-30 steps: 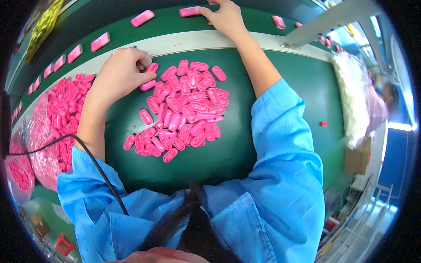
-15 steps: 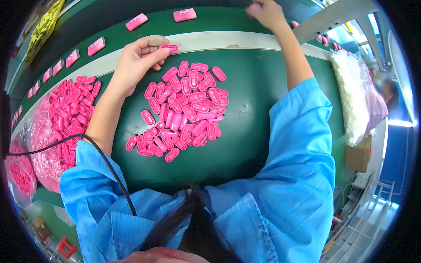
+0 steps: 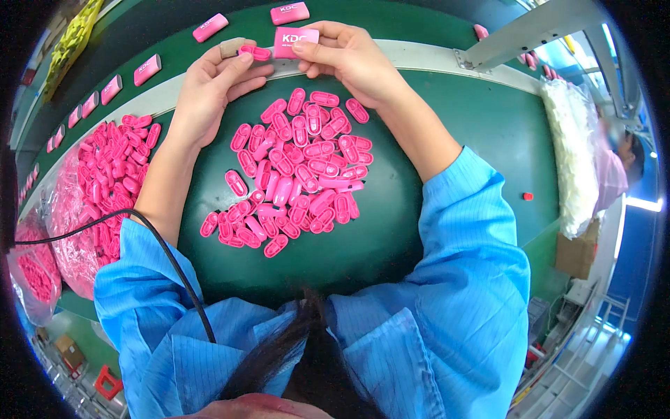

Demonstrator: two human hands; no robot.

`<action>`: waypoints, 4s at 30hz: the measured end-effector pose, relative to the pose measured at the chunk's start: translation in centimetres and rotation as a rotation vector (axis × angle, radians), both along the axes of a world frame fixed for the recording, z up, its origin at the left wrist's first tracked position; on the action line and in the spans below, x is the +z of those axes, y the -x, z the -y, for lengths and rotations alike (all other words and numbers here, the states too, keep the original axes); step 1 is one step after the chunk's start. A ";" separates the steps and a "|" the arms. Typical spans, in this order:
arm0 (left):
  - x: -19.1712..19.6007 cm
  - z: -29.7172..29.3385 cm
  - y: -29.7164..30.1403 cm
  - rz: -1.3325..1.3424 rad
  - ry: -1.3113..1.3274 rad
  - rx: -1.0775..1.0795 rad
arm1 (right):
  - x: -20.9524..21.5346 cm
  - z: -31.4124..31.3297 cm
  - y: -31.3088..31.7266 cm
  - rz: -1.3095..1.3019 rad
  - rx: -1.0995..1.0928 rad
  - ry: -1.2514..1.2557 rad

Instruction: The person assembles small pink plastic components by hand on a green workbench. They pick up a pink rectangular base and a smaller pink cap, fit them together, and place the finished unit on the table. This repetitive assembly process continues throughout the video.

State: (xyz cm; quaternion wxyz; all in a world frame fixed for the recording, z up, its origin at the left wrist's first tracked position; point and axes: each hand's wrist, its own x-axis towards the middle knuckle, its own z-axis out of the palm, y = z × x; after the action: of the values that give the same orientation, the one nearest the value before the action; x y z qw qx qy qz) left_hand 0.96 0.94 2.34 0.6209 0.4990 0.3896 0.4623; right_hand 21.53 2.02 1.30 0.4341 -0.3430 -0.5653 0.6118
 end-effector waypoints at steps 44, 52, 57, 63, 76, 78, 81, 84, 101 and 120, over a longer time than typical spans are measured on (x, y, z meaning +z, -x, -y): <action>-1.2 3.0 -2.1 -0.792 -0.744 0.203 | 0.2 2.6 3.1 0.433 -0.411 -0.540; 1.3 0.4 1.0 -0.923 -0.618 -0.076 | -0.7 -6.6 -1.2 0.477 -0.347 -0.243; 0.8 1.8 0.4 -1.014 -0.793 -0.135 | -1.3 -7.8 -2.8 0.713 -0.562 -0.417; 0.5 2.5 -0.7 -1.212 -0.962 0.040 | 0.3 -10.1 -13.7 1.661 -0.772 -0.636; 0.0 0.4 -0.2 -0.155 -0.100 -0.153 | 2.3 -8.3 -13.2 1.540 -0.515 -0.412; 0.3 0.4 -0.1 -0.091 -0.036 -0.126 | 3.5 -6.1 -8.7 1.243 -0.339 -0.419; 0.1 0.3 0.4 -0.043 0.004 -0.099 | 4.0 -2.1 -2.7 0.629 -0.097 -0.102; -0.4 -0.2 0.5 -0.016 0.031 -0.112 | 2.5 0.1 0.0 0.238 -0.019 -0.057; -1.2 0.5 -0.3 -0.281 -0.367 0.061 | -0.2 1.2 1.7 0.060 -0.087 -0.150; -1.3 1.2 -1.5 -0.789 -0.801 0.250 | 0.6 -1.0 2.1 0.218 -0.194 -0.226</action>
State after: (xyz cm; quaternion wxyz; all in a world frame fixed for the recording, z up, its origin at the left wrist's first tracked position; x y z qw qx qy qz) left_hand 2.47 -0.26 1.09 0.1320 0.7801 0.4421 0.4226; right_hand 19.41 3.06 1.90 0.4632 -0.4092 -0.6383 0.4588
